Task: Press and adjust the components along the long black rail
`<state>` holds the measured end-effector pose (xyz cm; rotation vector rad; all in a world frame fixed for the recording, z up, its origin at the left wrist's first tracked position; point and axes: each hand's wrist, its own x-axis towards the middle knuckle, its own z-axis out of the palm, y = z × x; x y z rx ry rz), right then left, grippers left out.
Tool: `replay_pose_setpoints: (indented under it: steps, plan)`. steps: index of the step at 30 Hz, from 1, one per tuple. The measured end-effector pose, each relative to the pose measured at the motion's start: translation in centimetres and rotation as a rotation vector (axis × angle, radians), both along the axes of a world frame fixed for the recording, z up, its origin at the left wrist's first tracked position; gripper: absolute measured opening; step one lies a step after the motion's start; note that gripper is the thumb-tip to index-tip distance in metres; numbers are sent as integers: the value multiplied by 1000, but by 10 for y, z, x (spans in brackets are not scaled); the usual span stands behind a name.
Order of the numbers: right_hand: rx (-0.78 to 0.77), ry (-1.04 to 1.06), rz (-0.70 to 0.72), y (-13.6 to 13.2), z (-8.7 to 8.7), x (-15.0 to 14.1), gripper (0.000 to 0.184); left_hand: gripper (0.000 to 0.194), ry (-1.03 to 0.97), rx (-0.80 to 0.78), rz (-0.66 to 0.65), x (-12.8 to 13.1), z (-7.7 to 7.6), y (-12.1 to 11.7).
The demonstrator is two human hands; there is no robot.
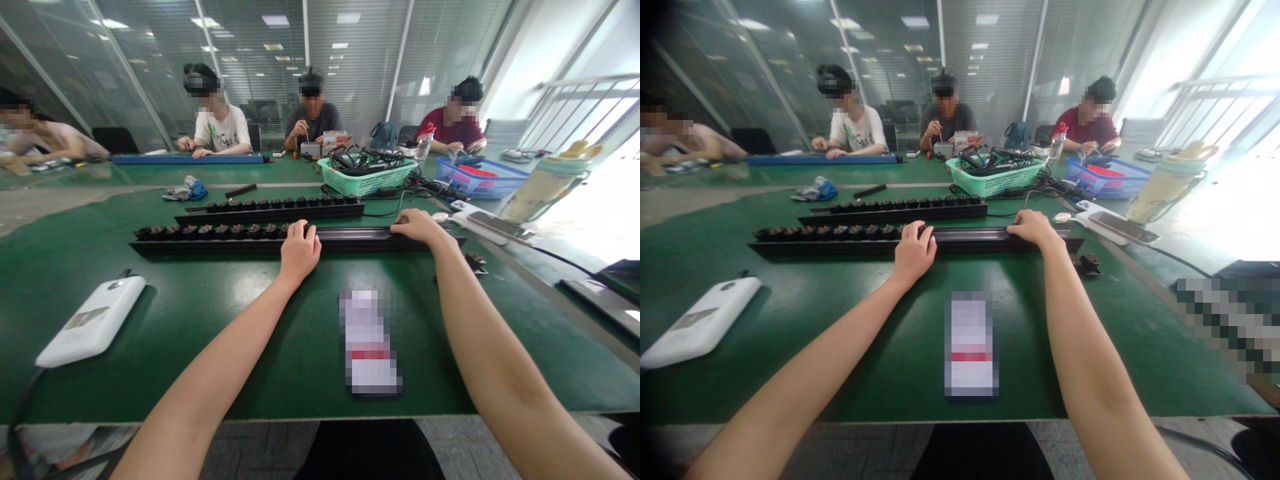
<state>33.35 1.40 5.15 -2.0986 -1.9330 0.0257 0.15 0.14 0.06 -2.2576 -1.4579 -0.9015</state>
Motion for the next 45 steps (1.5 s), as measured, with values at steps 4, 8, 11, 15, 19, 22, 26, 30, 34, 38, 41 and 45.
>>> replay_pose_setpoints:
  steps: [4,8,11,15,19,22,26,30,34,38,41,45]
  plan:
    - [4,21,-5,1,-2,3,34,40,-4,0,0,0,0,0]
    - [6,40,-7,3,-5,5,35,40,-11,2,-4,0,-1,1]
    - [10,51,-5,4,-6,6,35,40,-1,7,0,0,-1,1]
    - [13,61,-10,5,-6,7,35,40,12,8,9,0,0,1]
    - [9,70,-9,5,-6,7,34,39,3,1,9,0,0,1]
    - [11,80,-13,5,-6,7,34,38,0,10,7,0,-1,1]
    - [5,89,-18,4,-5,7,33,38,4,10,8,0,-1,1]
    - [8,106,-19,3,-5,7,32,39,-2,-5,2,0,0,0]
    - [23,129,-12,5,-8,10,32,39,-3,-21,2,0,1,0]
    - [29,131,-18,6,-10,14,33,39,-6,-23,0,0,0,1]
    - [21,120,-15,7,-10,15,33,38,0,-1,4,0,-1,1]
    - [20,119,-13,6,-9,15,31,39,9,4,8,0,0,1]
